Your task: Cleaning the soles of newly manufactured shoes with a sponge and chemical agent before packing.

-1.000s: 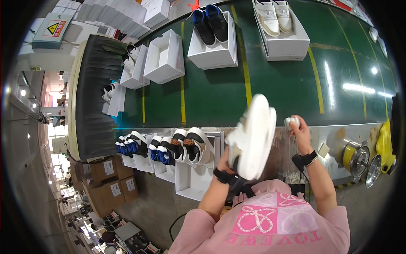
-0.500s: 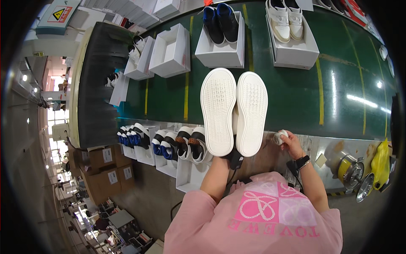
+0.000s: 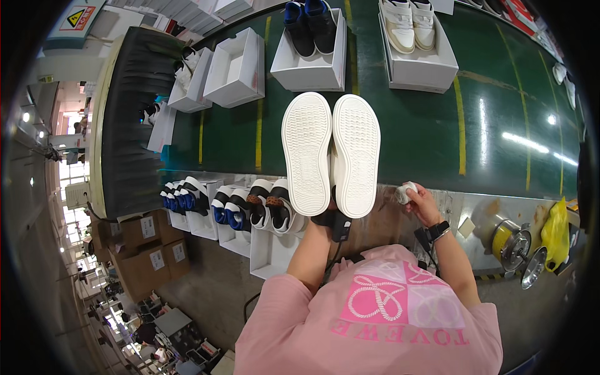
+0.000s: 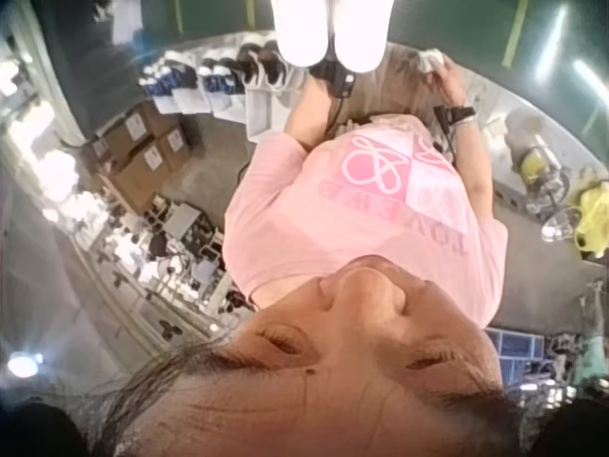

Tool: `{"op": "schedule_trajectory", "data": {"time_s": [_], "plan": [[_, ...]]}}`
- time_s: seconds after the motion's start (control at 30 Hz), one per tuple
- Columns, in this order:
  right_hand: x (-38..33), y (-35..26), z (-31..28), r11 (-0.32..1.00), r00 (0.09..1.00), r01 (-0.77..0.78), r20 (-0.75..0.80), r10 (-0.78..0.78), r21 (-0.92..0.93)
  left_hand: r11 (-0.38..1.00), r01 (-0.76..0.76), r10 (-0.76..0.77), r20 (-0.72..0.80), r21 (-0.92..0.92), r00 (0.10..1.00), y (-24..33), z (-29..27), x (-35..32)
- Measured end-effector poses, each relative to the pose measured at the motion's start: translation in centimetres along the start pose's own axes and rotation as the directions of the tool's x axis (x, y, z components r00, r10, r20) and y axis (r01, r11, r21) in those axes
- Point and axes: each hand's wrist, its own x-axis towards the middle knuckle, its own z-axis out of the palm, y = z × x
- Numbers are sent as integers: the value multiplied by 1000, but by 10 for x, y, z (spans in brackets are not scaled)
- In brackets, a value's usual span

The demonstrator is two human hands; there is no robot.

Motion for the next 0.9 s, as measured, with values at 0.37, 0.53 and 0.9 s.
{"op": "schedule_trajectory", "data": {"time_s": [0.37,0.53,0.9], "plan": [[0,-1,3,1000,1000,7,-8,-7,7,998,20,-20,8,-55,1000,4,1,-1],[1,1,0,1000,1000,12,-17,-12,5,997,8,-8,5,-81,1000,5,4,2],[5,1,-2,1000,1000,5,19,-5,-3,992,23,-16,57,-128,998,16,5,4]]}}
